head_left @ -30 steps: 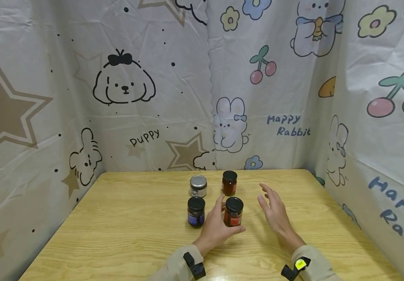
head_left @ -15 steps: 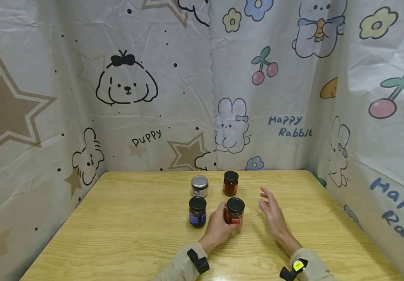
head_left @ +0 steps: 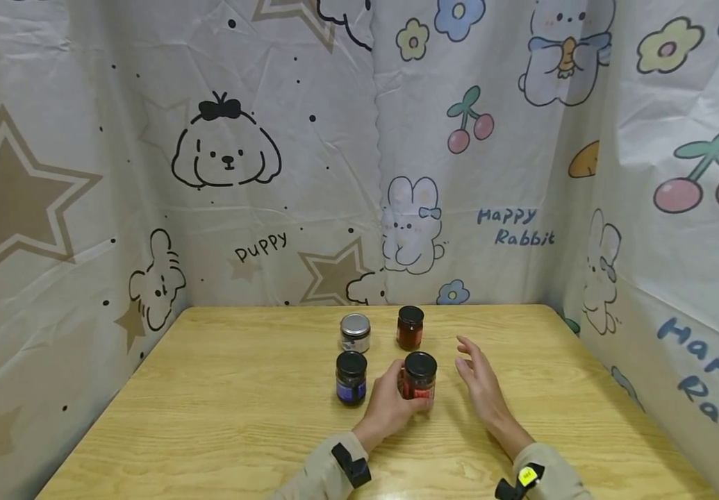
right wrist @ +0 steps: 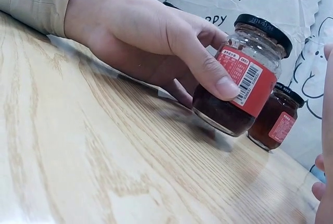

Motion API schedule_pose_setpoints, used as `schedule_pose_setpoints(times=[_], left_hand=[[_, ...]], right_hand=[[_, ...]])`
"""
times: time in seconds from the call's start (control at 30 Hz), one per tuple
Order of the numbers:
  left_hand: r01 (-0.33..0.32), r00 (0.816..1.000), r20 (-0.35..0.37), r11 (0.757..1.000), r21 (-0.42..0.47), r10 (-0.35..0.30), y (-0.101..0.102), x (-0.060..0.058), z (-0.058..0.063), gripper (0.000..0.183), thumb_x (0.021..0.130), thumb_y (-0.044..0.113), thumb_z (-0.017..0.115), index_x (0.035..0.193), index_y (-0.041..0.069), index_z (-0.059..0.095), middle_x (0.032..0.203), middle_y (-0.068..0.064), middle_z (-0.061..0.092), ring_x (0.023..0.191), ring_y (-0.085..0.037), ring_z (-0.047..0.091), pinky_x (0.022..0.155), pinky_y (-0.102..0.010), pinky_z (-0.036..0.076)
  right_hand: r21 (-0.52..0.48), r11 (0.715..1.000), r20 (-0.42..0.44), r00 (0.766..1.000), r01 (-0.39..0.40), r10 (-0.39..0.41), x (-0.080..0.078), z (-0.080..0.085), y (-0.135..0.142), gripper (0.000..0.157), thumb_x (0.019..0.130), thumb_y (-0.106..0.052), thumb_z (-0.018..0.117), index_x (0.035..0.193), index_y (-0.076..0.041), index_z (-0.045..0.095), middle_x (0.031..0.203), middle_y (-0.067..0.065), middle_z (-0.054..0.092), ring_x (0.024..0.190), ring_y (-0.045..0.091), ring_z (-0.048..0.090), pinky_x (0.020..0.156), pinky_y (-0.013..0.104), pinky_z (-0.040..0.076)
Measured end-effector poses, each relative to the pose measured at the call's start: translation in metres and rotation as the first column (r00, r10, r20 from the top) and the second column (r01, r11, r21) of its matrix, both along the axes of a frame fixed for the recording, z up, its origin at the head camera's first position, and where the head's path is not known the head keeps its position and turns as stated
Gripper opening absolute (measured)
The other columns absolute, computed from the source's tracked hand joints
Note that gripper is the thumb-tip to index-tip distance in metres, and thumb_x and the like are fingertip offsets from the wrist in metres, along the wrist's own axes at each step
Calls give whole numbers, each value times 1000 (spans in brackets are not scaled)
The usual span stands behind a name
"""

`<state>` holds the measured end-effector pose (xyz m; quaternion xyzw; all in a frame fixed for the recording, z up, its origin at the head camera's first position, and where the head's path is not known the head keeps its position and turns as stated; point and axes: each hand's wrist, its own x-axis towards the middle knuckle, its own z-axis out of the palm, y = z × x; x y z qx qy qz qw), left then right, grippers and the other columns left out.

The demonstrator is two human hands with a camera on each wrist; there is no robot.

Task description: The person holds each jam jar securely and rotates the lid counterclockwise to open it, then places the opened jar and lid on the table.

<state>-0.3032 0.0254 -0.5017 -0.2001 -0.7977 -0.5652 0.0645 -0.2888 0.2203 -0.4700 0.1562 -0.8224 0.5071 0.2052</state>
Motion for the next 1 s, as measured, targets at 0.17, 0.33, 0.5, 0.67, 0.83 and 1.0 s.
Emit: schedule_pose_setpoints(times=[0.17,0.33,0.5,0.67,0.83,1.0], left_hand=[[7,1000,-2,1000,23,-7,1,1,4,67,66,24,85,122,32,49,115,16,57,110,-9,52,94,-36,41],[21,998,-57,998,60,-17,0,1,9,68,66,26,86,123,32,49,117,16,56,109,-12,53,95,-44,39],[46,996,-84,989,137,-35,-3,1,19,65,66,25,86,121,34,51,111,15,59,106,-8,54,98,-43,36],[59,990,-141,975,215,-29,-9,12,46,65,67,17,85,123,24,54,107,9,62,105,-11,57,98,-45,37],[102,974,-221,964,247,-47,-21,29,86,61,68,8,83,122,16,57,105,4,63,100,-14,59,93,-41,42],[137,966,-249,956,259,-71,-33,29,102,59,69,10,83,121,17,59,104,2,64,99,-17,60,90,-42,44]], right_hand=[[-6,1000,1,1000,-15,15,12,15,-8,42,100,-16,38,141,-5,33,130,25,40,114,39,45,92,55,35],[-101,990,36,994,-98,102,13,19,-10,41,101,-15,34,142,-8,31,132,22,38,116,39,43,91,58,34],[-187,967,38,982,-173,183,15,28,-16,41,102,-17,29,142,-7,31,133,19,37,116,37,42,90,63,32],[-212,944,-4,966,-254,259,15,38,-22,40,103,-17,24,142,-9,32,136,14,36,120,38,39,92,63,29],[-203,921,-91,943,-333,320,10,58,-31,41,103,-20,22,142,-11,32,139,8,34,122,36,37,94,61,29],[-257,891,-163,925,-374,342,15,87,-41,42,102,-18,21,141,-8,32,137,10,35,122,35,35,95,59,27]])
